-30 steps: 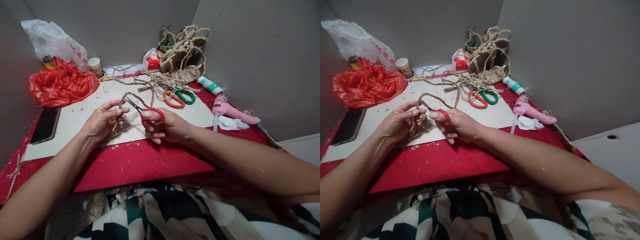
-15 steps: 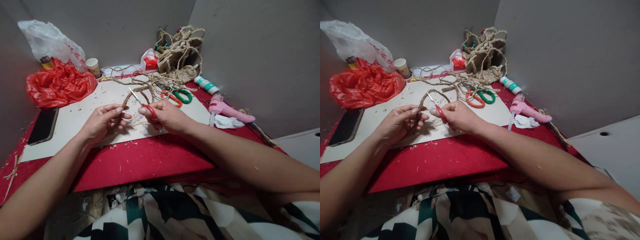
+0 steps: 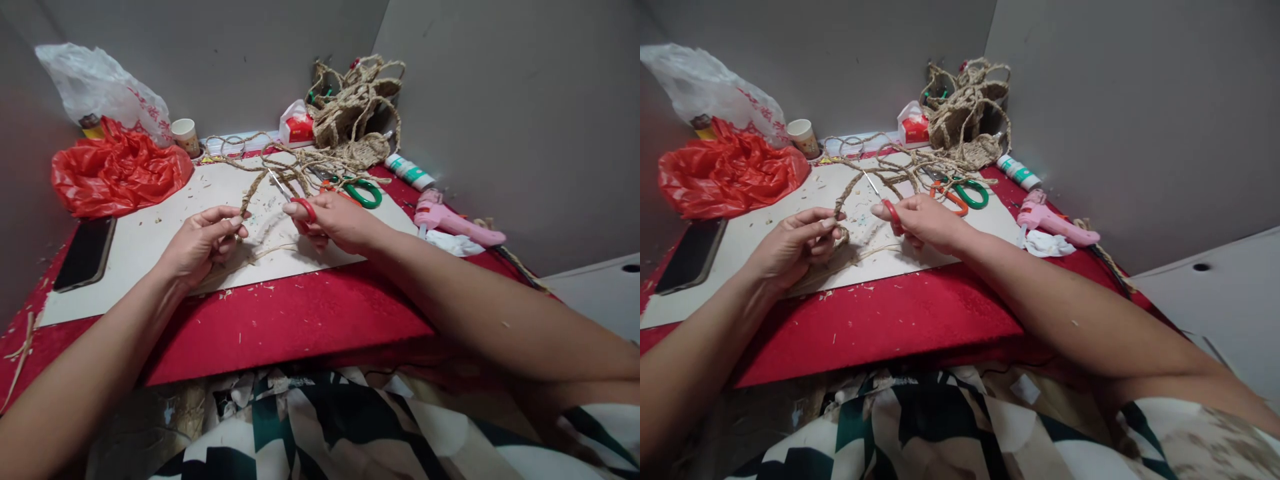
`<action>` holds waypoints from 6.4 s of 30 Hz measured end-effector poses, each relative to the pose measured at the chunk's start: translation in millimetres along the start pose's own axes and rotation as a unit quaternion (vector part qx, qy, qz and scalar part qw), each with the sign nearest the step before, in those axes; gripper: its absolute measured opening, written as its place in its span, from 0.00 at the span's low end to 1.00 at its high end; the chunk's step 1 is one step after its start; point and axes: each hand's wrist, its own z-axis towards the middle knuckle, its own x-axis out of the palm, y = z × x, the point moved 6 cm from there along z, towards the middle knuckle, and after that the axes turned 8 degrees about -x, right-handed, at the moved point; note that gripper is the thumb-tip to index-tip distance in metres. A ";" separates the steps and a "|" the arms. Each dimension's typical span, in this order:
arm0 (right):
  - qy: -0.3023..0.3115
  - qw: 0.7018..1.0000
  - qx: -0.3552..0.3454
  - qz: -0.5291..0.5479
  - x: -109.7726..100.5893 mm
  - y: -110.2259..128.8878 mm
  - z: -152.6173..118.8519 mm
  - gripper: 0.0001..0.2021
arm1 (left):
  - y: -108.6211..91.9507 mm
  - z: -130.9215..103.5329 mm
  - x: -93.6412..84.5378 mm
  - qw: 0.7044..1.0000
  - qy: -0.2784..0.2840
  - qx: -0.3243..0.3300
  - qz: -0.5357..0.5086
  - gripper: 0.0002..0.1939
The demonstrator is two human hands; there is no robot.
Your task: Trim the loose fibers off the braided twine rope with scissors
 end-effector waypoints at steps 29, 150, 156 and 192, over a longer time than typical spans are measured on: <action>0.250 0.870 0.068 0.419 47.3 -3.7 -15.2 0.21 | 0.8 -0.4 5.2 0.993 0.082 -0.012 -0.088 0.14; 0.267 0.883 0.048 0.382 62.6 -6.9 -20.7 0.23 | 2.9 2.5 4.3 0.995 0.021 0.024 -0.095 0.08; 0.289 0.854 0.063 0.428 61.5 -8.2 -18.9 0.24 | 5.0 0.9 8.6 0.993 0.052 -0.007 -0.105 0.09; 0.221 0.893 0.018 0.393 60.1 -2.1 -17.3 0.23 | -1.2 0.0 6.7 0.989 0.083 0.006 -0.120 0.06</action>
